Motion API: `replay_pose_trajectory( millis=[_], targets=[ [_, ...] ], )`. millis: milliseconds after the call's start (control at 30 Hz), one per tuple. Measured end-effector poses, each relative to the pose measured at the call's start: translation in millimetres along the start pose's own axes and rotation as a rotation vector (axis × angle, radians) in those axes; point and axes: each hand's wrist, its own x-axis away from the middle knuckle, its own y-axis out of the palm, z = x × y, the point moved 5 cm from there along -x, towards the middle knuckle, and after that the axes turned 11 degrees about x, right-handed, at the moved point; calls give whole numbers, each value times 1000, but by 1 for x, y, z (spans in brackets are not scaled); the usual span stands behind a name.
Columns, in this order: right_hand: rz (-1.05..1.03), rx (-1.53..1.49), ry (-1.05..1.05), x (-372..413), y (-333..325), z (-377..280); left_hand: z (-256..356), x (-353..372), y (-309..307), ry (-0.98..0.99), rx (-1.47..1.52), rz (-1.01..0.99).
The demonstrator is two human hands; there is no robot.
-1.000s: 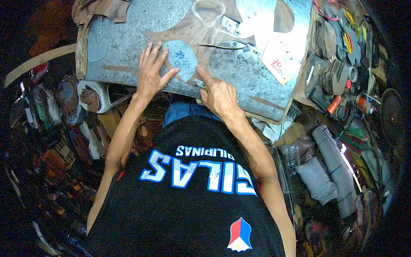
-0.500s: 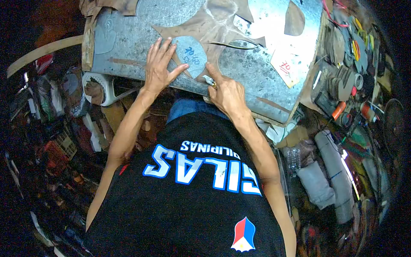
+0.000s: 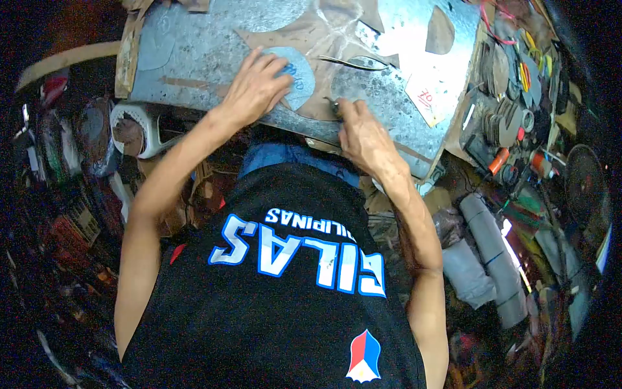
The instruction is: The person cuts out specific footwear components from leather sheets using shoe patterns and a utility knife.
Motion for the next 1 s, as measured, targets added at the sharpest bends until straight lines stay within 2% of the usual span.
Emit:
replay_pose_trajectory(
  millis=[67,133,200,267,400,500,567,667,733,900,1000],
  targets=[
    [-59,-17,-29,-10,8,-23,0,-22,-28,8,-32,-65],
    [6,-103,-137,-27,13,-47,-10,-47,-32,-290,185,-481],
    [68,-109,-160,-53,27,-61,-30,-74,-19,-284,329,-734],
    [172,-39,-33,-78,33,-65,-38,-87,-8,-508,448,-940],
    [114,42,35,-102,43,-73,-38,-100,13,-464,490,-964],
    [203,20,26,-106,46,-77,-33,-103,27,-417,516,-1005],
    [372,41,-3,-104,41,-83,-30,-104,27,-398,525,-1018],
    [312,56,27,-108,47,-81,-20,-105,9,-404,396,-1048],
    [342,79,6,-113,50,-80,-21,-106,4,-642,364,-1089],
    [332,101,-4,-114,50,-80,-20,-104,9,-537,422,-1078],
    [226,153,57,-117,52,-80,-19,-106,12,-457,453,-1066]
  ],
)
